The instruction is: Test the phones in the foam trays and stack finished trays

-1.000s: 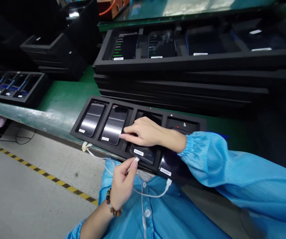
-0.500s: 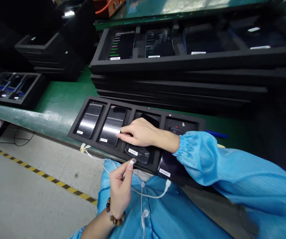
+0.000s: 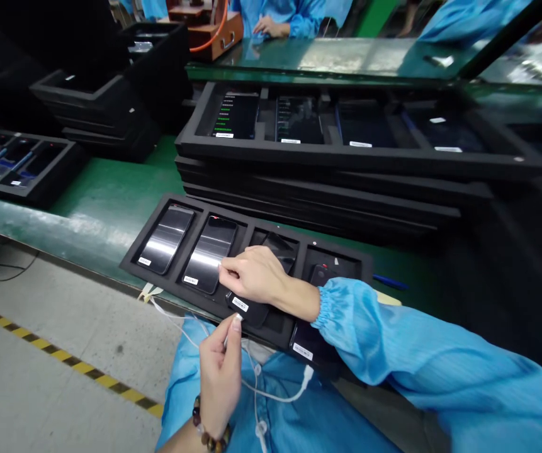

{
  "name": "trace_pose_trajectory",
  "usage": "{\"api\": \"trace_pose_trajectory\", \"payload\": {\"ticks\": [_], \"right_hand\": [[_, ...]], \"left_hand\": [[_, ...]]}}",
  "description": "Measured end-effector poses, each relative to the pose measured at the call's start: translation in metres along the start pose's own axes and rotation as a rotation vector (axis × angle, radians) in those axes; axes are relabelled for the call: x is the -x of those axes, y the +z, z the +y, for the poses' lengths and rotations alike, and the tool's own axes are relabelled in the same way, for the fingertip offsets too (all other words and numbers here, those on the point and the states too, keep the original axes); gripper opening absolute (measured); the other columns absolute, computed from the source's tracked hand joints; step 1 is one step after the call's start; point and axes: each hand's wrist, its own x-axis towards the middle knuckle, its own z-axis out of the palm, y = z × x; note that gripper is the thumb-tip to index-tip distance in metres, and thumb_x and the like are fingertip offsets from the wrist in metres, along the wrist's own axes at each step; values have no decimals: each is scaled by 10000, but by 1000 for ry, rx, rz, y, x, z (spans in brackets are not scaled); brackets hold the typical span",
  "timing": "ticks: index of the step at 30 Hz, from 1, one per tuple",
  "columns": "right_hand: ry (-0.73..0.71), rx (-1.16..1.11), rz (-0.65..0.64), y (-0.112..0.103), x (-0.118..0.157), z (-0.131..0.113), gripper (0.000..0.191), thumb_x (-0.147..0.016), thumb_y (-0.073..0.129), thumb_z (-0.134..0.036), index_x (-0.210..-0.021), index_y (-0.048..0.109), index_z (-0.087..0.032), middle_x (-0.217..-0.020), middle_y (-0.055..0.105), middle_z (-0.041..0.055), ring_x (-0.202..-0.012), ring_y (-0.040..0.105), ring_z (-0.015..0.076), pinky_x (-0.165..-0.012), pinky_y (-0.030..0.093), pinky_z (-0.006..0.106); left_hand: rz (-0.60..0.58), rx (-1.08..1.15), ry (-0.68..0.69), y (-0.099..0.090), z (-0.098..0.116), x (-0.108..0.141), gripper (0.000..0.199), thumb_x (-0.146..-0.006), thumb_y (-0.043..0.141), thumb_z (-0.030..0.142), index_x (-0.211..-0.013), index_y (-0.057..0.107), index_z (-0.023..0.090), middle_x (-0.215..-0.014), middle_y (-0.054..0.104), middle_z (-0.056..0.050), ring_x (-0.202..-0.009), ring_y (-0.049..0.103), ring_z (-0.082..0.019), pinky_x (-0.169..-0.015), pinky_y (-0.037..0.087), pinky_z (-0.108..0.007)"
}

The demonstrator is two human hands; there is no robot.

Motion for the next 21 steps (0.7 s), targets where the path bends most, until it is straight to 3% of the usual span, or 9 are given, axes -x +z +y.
{"api": "trace_pose_trajectory", "payload": {"ticks": [3,5,8,13,17,19,21], "right_hand": [[-48,-61,-56,-5,3,1,428,-1053,479,-337,-677,641,-212,-626,698,29,-541,525,147,-596,189,333],[-94,-114,-113,-8,5,2,429,-1047,464,-349,-655,576,-215,-597,657,15,-517,474,138,-581,179,333],[-140,-200,-160,-10,9,6,426,-1048,454,-352,-645,496,-219,-555,580,-3,-505,439,131,-579,196,327],[-326,-205,-87,-4,18,19,427,-1091,467,-324,-678,495,-222,-566,551,-16,-525,442,133,-618,270,329],[-505,-145,74,1,25,1,423,-1136,495,-343,-752,603,-201,-731,643,41,-698,552,184,-707,357,356],[-551,-220,11,2,28,-22,355,-1118,585,-434,-891,691,-183,-843,694,59,-790,608,207,-745,398,363],[-548,-342,-156,4,28,-45,315,-1051,718,-489,-1047,731,-174,-927,736,58,-834,656,210,-781,448,353]], "left_hand": [[-84,62,-11,-16,0,-5,668,-957,645,796,-938,768,140,-573,352,72,-473,286,-86,-420,234,-221],[-53,104,-2,-29,-2,-8,697,-974,612,800,-1039,791,130,-570,433,58,-431,384,-97,-397,274,-221],[88,114,84,-45,-12,-12,696,-982,610,791,-990,805,123,-497,481,46,-376,458,-116,-383,340,-229],[356,214,233,-65,-22,-23,688,-968,634,795,-742,754,157,-383,351,73,-316,305,-76,-368,251,-200],[326,481,321,-74,2,-31,648,-1012,584,762,-759,747,188,-381,307,89,-294,245,-76,-351,236,-200],[271,565,387,-70,22,-34,642,-1023,558,759,-763,730,199,-389,285,92,-292,244,-82,-348,243,-204],[229,592,434,-61,41,-36,652,-1022,540,777,-763,710,204,-400,268,91,-302,252,-83,-361,256,-206]]}}
